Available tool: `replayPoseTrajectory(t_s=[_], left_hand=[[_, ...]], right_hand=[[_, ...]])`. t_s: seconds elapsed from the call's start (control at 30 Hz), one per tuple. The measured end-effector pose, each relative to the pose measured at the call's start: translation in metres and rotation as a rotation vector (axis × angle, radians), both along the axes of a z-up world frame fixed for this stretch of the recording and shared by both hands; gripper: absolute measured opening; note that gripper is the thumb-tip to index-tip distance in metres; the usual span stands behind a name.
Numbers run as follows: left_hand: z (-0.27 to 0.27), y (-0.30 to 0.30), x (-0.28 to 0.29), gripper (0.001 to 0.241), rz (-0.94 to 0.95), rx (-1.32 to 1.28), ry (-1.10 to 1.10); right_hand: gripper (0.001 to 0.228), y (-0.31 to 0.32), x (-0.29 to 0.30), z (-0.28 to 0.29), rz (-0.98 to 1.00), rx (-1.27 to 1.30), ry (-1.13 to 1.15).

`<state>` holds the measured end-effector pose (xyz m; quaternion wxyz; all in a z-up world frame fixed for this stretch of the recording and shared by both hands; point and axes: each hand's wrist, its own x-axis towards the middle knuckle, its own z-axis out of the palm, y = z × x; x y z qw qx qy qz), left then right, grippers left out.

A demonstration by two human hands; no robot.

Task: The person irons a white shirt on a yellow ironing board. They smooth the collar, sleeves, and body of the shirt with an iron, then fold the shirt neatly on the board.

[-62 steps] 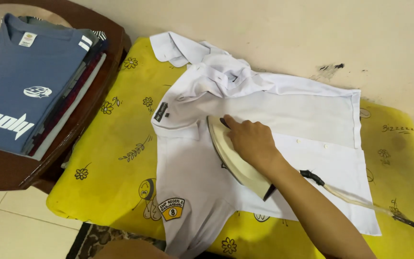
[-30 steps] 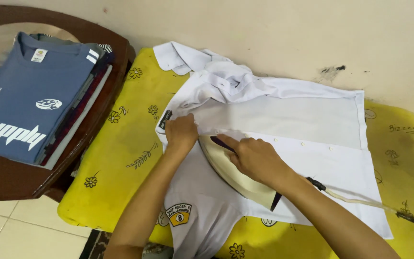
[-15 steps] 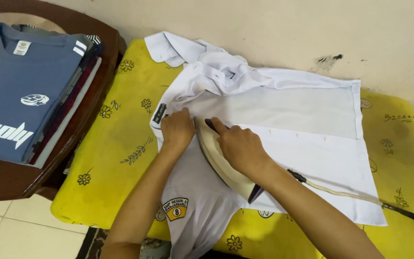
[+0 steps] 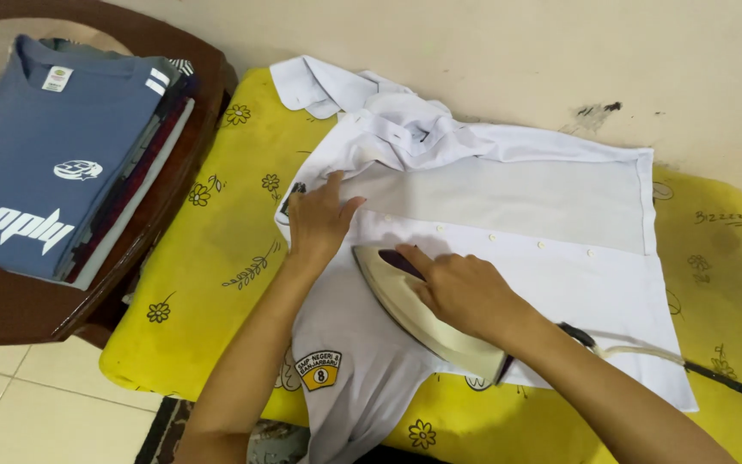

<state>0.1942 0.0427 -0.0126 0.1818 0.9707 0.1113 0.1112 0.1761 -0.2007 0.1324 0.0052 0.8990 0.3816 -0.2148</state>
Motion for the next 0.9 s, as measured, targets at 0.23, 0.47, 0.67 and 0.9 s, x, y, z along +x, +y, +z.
replayPoseTrajectory(t_s=[0.23,0.47,0.67,0.9], left_hand=[[0.048,0.016,-0.044,0.052,0.036,0.024,-0.178],[0.048,-0.022,-0.167,0.083,0.274,-0.185,0.457],[0.027,-0.035,-0.188,0.083,0.393,-0.394,0.094],[0.036,-0.038,-0.196,0.098,0.399,-0.459,0.25]], right_hand=[[0.057,-0.071,-0.018,-0.02,0.109,-0.262,-0.202],[0.044,0.026,-0.006,-0.053,0.157,0.05,-0.411],[0.041,0.058,0.013,-0.061,0.253,0.213,-0.582],[0.049,0.08,0.013,-0.055,0.268,0.099,-0.391]])
